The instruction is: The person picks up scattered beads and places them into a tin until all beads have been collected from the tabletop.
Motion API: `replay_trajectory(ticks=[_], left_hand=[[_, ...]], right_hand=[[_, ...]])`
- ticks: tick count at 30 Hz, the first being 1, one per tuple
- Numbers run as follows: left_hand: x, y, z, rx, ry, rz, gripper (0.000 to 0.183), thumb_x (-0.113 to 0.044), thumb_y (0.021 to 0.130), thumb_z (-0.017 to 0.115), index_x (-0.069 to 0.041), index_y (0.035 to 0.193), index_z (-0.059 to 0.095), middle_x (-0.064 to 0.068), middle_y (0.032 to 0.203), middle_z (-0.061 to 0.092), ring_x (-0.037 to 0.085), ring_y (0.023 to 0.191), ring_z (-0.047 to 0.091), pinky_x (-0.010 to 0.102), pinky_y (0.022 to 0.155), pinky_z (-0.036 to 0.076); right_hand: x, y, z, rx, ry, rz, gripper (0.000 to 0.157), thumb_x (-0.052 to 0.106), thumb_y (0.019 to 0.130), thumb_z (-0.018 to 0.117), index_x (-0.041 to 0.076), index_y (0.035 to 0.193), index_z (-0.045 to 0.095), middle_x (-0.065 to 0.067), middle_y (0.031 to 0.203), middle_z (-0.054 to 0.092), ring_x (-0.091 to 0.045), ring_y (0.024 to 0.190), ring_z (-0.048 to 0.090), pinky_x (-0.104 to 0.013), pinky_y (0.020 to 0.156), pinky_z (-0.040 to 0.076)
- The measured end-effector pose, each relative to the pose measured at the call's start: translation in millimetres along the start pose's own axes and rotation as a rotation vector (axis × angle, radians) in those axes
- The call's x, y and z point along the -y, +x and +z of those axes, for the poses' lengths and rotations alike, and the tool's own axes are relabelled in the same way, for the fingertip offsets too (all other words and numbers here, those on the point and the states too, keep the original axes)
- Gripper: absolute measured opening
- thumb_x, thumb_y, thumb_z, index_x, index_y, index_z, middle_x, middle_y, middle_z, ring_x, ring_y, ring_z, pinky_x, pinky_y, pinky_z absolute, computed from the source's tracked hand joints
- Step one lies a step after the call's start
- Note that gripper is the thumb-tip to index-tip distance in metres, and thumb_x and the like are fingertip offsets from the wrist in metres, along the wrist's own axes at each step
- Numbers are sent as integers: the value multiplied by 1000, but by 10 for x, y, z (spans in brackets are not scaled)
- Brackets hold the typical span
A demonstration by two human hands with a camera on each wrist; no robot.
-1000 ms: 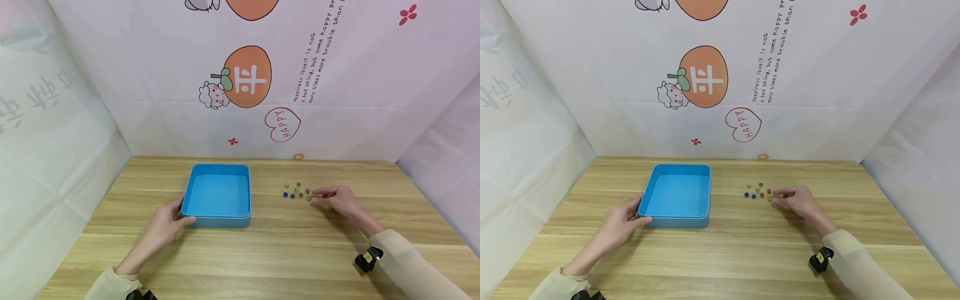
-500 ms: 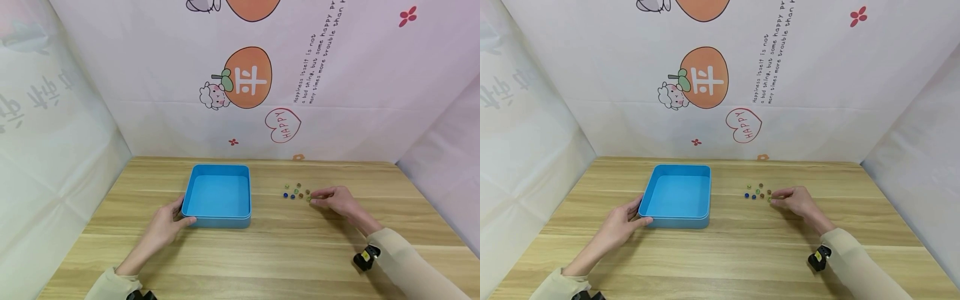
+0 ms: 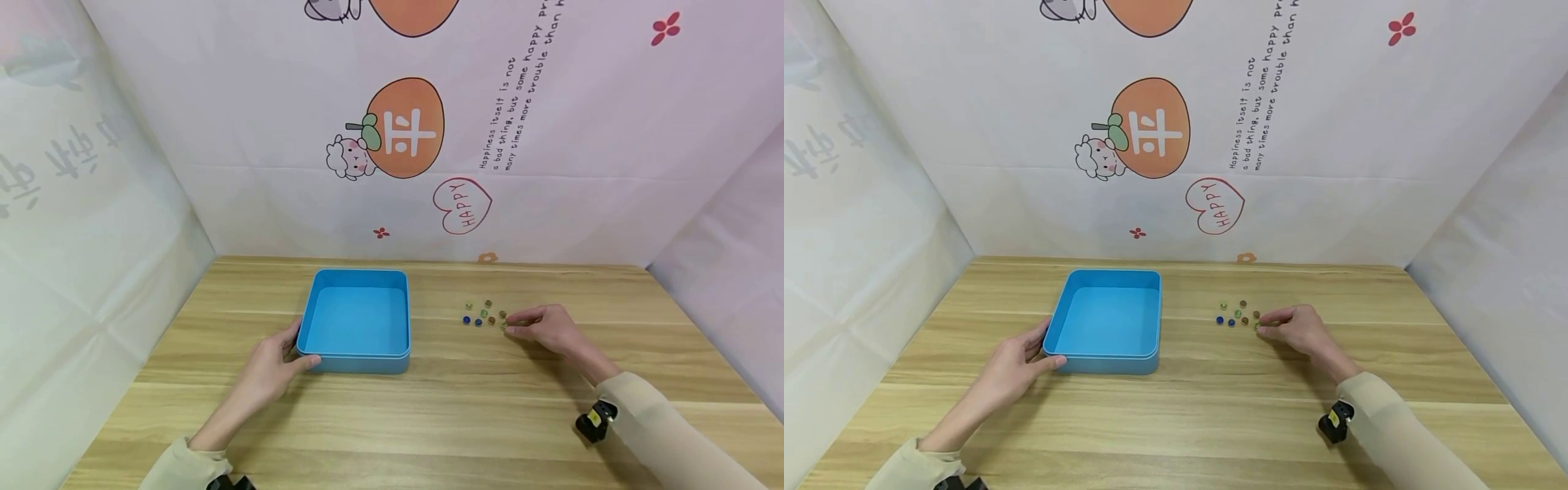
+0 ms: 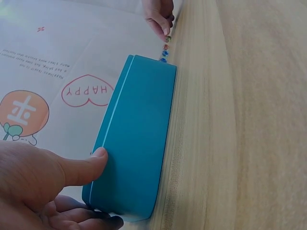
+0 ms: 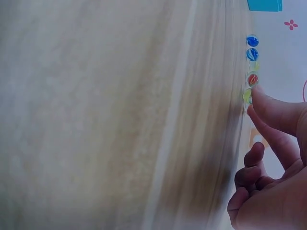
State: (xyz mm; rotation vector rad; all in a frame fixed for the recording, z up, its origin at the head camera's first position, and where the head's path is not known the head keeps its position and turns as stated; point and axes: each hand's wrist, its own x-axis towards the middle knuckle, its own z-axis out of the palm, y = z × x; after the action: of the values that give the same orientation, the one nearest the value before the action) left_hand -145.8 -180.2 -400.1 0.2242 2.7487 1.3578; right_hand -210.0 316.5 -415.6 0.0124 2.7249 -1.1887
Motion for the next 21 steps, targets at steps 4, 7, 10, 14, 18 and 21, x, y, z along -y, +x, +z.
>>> replay_trajectory(ticks=[4, 7, 10, 14, 18, 21], left_hand=[[-2, 1, -3, 1, -6, -1, 84, -18, 99, 78, 11, 160, 29, 32, 159, 36, 43, 142, 44, 52, 111, 44], [-1, 2, -3, 2, -14, -5, 84, -17, 98, 79, 10, 161, 29, 32, 160, 36, 43, 142, 44, 52, 111, 44], [1, 2, -1, 2, -19, -10, 84, -17, 98, 79, 10, 161, 29, 32, 160, 36, 43, 143, 44, 52, 112, 44], [-1, 4, -1, -1, -21, -8, 84, -17, 98, 79, 10, 161, 29, 31, 160, 36, 42, 142, 44, 51, 112, 44], [-2, 7, -1, -1, -31, -3, 84, -16, 98, 79, 10, 160, 29, 32, 160, 35, 42, 142, 44, 51, 111, 44], [4, 7, 0, -2, -47, -3, 84, -15, 98, 78, 10, 161, 29, 32, 160, 35, 43, 142, 44, 50, 111, 45]], right_hand=[[16, 3, 12, -5, -15, -11, 37, 27, 94, 83, 2, 121, 79, -26, 135, 66, -41, 120, 60, -48, 92, 55], [32, 2, 22, -11, -22, -14, 34, 25, 95, 83, 2, 119, 79, -26, 133, 67, -42, 120, 60, -49, 94, 54], [47, -7, 28, -14, -34, -16, 31, 24, 95, 82, 2, 118, 80, -26, 132, 67, -43, 121, 59, -51, 95, 54], [50, -21, 30, -20, -45, -19, 31, 24, 96, 81, 2, 117, 80, -26, 132, 67, -45, 122, 59, -55, 97, 54], [59, -31, 29, -21, -40, -17, 33, 26, 95, 82, 2, 118, 80, -26, 133, 67, -46, 123, 58, -57, 98, 53], [81, -38, 20, -21, -40, -20, 34, 28, 95, 82, 2, 117, 80, -26, 134, 66, -44, 122, 59, -51, 94, 55]])
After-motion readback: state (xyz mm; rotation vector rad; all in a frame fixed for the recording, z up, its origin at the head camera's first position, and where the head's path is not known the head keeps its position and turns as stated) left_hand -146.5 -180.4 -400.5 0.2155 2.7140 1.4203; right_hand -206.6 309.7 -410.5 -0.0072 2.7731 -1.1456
